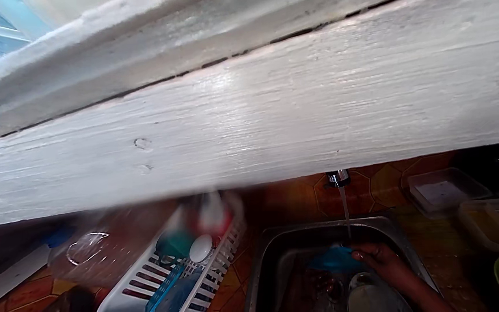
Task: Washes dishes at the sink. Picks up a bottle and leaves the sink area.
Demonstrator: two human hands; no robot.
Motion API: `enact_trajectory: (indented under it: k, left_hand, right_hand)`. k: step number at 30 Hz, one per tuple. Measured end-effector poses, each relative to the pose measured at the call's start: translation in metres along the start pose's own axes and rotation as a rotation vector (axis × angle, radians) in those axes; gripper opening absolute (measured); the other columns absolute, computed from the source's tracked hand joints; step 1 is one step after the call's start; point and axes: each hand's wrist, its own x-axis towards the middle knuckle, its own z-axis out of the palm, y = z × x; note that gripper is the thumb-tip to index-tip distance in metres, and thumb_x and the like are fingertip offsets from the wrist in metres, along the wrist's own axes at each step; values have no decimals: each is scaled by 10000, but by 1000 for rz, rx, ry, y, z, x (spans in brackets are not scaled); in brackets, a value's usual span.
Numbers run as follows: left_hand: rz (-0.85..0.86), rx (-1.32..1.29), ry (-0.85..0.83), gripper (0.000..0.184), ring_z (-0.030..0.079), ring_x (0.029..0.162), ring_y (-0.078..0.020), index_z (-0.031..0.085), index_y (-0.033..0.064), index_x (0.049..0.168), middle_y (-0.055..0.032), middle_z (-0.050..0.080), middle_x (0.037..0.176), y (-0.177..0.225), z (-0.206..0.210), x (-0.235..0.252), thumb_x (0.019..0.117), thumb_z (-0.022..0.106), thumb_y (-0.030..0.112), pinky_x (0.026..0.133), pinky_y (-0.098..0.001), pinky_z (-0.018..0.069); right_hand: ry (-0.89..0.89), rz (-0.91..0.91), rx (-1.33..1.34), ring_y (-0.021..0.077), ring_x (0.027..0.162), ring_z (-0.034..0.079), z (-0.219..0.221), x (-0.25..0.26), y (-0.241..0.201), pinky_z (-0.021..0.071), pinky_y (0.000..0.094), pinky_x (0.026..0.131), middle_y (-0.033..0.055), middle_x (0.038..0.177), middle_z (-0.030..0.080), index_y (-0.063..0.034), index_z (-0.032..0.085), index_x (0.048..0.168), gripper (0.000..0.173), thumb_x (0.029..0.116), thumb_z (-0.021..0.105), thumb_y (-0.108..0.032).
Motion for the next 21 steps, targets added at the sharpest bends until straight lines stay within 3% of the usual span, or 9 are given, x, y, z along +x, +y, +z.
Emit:
enact_trajectory:
  k: [3, 5, 7, 9, 10, 12, 14, 18, 21]
  left_hand:
    - [60, -42, 46, 337, 717, 889, -265, 533, -71, 1272, -202, 695, 1074, 0, -5, 1, 1106, 362, 168, 795, -379, 603]
    - [118, -23, 11, 292, 686, 925, -236, 492, -69, 1331, -189, 640, 1156, -4, -7, -2, 1065, 402, 10, 823, -362, 589]
    - [177, -28, 9, 359, 671, 941, -228, 448, -46, 1398, -188, 604, 1226, -10, -8, -2, 1040, 421, -46, 829, -363, 582]
    - [209, -38, 28, 447, 659, 954, -234, 389, -7, 1469, -194, 567, 1288, -16, -10, 0, 1028, 436, -68, 822, -369, 575]
    - [221, -31, 42, 495, 656, 962, -238, 362, 14, 1496, -199, 558, 1306, -19, -11, 2, 1018, 456, -78, 818, -377, 572]
    - [234, 4, 56, 602, 651, 1023, -256, 293, 63, 1550, -215, 543, 1362, -26, -14, 8, 1002, 484, -92, 848, -402, 560]
    - [212, 76, 81, 635, 641, 1059, -279, 258, 86, 1576, -230, 536, 1380, -30, -13, 10, 1008, 496, -70, 871, -426, 549]
    - [110, 213, 120, 442, 650, 988, -262, 388, 16, 1501, -232, 593, 1273, -31, -2, 16, 1072, 478, 79, 862, -408, 549]
    - [57, 209, 103, 379, 663, 911, -236, 438, -11, 1447, -211, 615, 1217, -30, 6, 21, 1097, 443, 133, 815, -382, 563]
  right_hand:
    - [0, -26, -72, 250, 1360, 527, -2, 0, 16, 407, 438, 1153, 91, 1410, 633, -165, 800, 1154, 279, 982, 630, -304]
    - [27, 80, -23, 312, 1484, 388, 0, -3, 25, 358, 464, 1198, 179, 1596, 419, -166, 702, 1337, 389, 982, 598, -284]
    - [7, 251, 190, 234, 1536, 305, 5, -8, 30, 371, 392, 1204, 133, 1694, 233, -146, 486, 1538, 535, 1020, 540, -270]
    - [57, 385, 545, 163, 1356, 547, 15, -11, 34, 531, 358, 1062, 46, 1615, 411, -144, 346, 1603, 576, 1052, 489, -238]
    - [85, 445, 720, 195, 1236, 634, 18, -12, 35, 579, 382, 975, 69, 1529, 506, -154, 316, 1611, 559, 1071, 439, -229]
    - [129, 546, 862, 218, 1102, 691, 20, -12, 36, 607, 383, 877, 112, 1415, 592, -157, 342, 1595, 501, 1098, 376, -205]
    - [129, 579, 731, 191, 1031, 701, 20, -7, 35, 609, 352, 821, 114, 1409, 594, -149, 395, 1573, 512, 1067, 426, -79]
    - [93, 446, 398, 110, 1214, 627, 13, 6, 19, 536, 306, 996, 65, 1521, 529, -137, 446, 1550, 562, 1009, 472, 14]
    - [74, 349, 241, 89, 1236, 620, 6, 14, 1, 523, 290, 1029, 51, 1516, 541, -154, 421, 1569, 583, 1006, 473, -13]
